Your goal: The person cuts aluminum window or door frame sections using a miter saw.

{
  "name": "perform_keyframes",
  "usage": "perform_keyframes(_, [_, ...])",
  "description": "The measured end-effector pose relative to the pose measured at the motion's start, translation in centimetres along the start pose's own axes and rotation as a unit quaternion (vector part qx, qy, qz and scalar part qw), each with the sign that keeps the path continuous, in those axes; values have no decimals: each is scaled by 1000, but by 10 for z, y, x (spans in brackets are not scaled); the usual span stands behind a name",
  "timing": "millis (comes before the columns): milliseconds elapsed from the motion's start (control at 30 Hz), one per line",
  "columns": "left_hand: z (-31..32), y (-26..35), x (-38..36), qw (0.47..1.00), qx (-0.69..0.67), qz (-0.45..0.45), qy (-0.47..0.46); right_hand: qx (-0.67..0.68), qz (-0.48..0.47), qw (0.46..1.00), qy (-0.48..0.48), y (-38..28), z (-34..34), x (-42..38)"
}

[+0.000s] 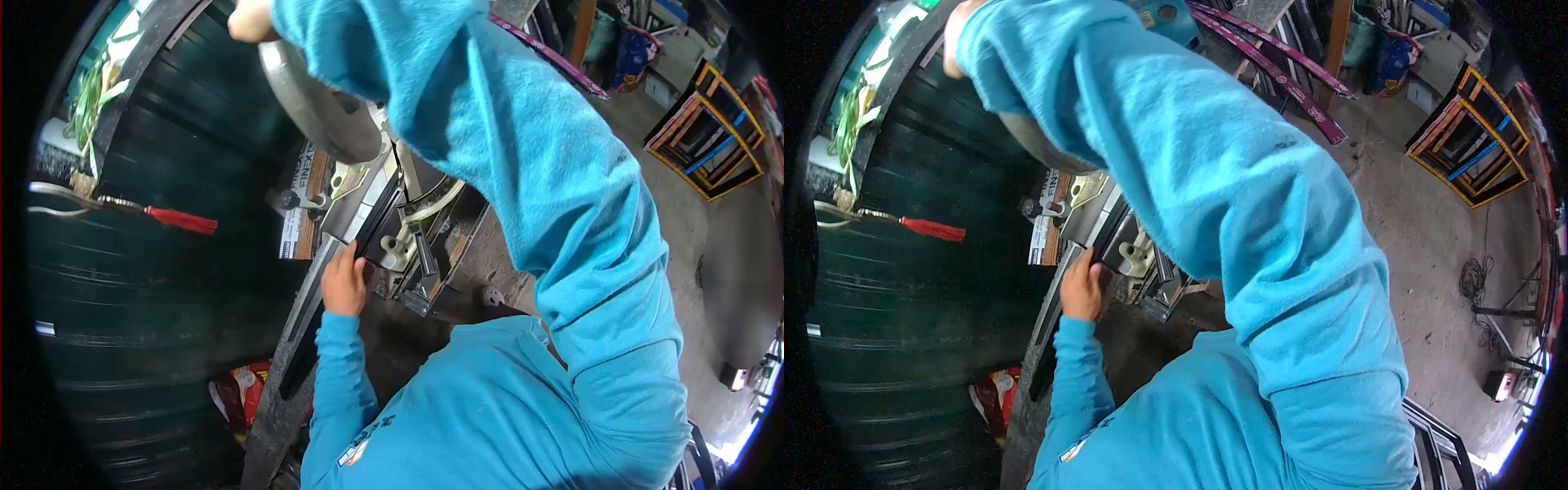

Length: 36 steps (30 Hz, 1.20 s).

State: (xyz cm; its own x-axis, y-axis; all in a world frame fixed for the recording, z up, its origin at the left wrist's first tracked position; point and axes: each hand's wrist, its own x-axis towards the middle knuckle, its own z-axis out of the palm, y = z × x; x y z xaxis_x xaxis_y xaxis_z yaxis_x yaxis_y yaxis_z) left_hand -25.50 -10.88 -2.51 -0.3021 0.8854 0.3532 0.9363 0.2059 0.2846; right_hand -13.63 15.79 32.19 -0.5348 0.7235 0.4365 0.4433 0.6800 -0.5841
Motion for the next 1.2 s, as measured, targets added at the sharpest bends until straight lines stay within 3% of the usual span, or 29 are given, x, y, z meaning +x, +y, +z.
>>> perform_keyframes(133, [-76,36,-18,999,-36,3,-5,3,-31,999,-18,3,-5,4])
perform_keyframes(267, [-111,57,-40,998,-30,30,50,18,-55,998,-28,4,-7,2])
perform_keyframes(933, [-119,67,-40,987,-22,96,124,9,-57,996,-62,-8,-9,-8])
perform_keyframes(1200, [-120,60,-40,988,-62,75,117,5,-53,997,-64,-8,-10,-8])
